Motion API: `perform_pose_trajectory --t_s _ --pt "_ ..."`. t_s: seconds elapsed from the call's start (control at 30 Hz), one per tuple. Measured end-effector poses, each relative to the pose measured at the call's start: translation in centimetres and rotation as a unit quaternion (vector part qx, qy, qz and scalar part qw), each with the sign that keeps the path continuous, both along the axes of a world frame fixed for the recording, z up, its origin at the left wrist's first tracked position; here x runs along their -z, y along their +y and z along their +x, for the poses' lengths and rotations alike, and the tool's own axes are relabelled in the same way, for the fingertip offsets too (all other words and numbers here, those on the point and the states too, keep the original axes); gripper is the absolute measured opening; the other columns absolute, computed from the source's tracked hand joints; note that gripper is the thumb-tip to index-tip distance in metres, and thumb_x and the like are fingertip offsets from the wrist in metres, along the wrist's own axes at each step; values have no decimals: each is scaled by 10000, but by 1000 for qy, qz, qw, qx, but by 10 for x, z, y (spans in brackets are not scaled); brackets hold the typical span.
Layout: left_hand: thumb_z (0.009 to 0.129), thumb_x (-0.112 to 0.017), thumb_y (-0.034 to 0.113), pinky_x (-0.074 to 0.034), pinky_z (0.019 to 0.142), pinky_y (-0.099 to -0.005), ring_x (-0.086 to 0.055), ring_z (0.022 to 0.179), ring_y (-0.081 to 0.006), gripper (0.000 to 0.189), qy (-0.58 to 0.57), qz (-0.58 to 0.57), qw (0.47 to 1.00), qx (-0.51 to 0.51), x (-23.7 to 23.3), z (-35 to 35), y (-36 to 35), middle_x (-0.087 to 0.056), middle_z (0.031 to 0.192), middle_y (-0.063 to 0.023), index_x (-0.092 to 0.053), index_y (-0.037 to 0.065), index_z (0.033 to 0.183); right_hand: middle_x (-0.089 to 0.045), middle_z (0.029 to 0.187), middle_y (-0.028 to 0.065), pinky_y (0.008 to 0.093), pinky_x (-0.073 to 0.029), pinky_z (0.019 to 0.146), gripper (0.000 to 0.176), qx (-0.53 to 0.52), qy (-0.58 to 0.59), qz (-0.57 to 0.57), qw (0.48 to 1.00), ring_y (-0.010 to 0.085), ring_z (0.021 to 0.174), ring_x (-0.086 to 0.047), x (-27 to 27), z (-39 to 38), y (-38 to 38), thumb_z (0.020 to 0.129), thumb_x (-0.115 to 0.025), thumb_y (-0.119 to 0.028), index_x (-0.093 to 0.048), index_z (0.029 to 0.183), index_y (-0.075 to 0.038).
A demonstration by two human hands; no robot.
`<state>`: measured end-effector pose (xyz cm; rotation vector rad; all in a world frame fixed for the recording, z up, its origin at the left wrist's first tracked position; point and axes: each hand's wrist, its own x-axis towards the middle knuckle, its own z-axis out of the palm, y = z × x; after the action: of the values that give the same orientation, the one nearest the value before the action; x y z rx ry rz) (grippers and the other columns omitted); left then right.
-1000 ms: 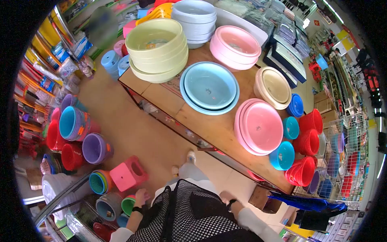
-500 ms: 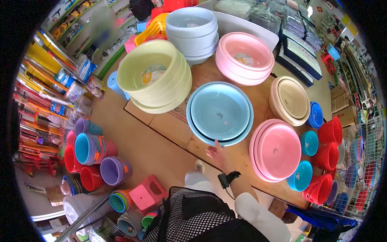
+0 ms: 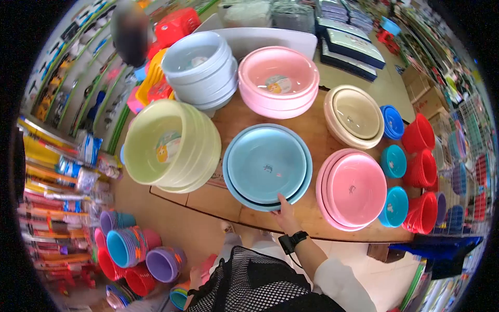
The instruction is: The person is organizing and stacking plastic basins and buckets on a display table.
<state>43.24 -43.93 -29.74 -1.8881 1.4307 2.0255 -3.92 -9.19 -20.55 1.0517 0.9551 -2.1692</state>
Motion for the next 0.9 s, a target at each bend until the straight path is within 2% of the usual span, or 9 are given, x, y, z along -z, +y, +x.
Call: perform_pose_trajectory --t_s 0.1,0.2,0.3,0.4,0.5,0.57,0.63,0.8,0.9 --pt "943 -627 216 -598 663 -383 -714 788 -262 197 40 56 996 50 15 -33 -48 -672 986 -96 -619 103 1105 -554 1293 132 497 -507 967 542 21 -6 36 999 280 1171 -565 1 2 -5 918 -743 -333 -501 1328 -74" --pt "942 -651 277 -589 663 -367 -706 785 -248 214 27 131 972 193 30 -82 -107 -687 951 -86 -631 115 1080 -583 1232 126 479 -553 887 504 -8 11 94 995 281 1084 -608 21 2 -4 914 -739 -310 -528 1302 -66" --pt "936 -667 365 -561 648 -329 -701 787 -217 274 -114 63 933 335 44 -147 -146 -692 910 -50 -636 120 1054 -603 1188 127 480 -578 818 484 72 41 115 990 284 1020 -629 -5 21 -16 906 -736 -298 -546 1279 -54" --pt "961 -635 346 -535 647 -296 -685 788 -189 243 -17 61 937 343 48 -209 -188 -683 899 -38 -635 119 1047 -610 1176 131 515 -576 818 481 111 37 144 983 295 1037 -628 -15 50 -23 897 -736 -296 -554 1269 -50" --pt "984 -614 235 -537 658 -300 -661 754 -171 157 133 206 930 273 53 -252 -223 -676 902 -44 -634 94 1049 -628 1183 153 520 -593 783 517 128 3 218 967 298 1004 -654 -25 94 -22 871 -746 -274 -543 1284 -40" --pt "986 -618 213 -538 667 -304 -658 773 -165 162 144 190 917 321 43 -279 -227 -680 921 -53 -642 71 1061 -621 1140 168 494 -601 733 550 140 7 227 964 288 909 -670 -34 128 -23 860 -741 -260 -506 1283 3" --pt "981 -634 224 -539 681 -309 -663 803 -163 197 81 16 907 413 2 -298 -195 -684 939 -62 -651 53 1078 -609 1096 169 485 -601 731 567 165 19 233 958 286 875 -668 -25 159 -15 858 -741 -264 -488 1265 38" --pt "988 -649 224 -543 735 -317 -668 852 -166 239 119 19 850 512 -13 -325 -156 -690 976 -86 -665 37 1136 -598 1022 133 485 -579 808 513 179 -3 298 938 268 912 -633 -51 190 -11 853 -747 -277 -538 1186 53" --pt "996 -650 226 -545 740 -315 -666 857 -162 239 162 -5 821 547 -35 -344 -124 -690 980 -84 -668 37 1142 -625 1108 155 476 -565 771 575 177 -27 250 952 273 938 -648 -41 194 -4 865 -763 -302 -534 1258 50"
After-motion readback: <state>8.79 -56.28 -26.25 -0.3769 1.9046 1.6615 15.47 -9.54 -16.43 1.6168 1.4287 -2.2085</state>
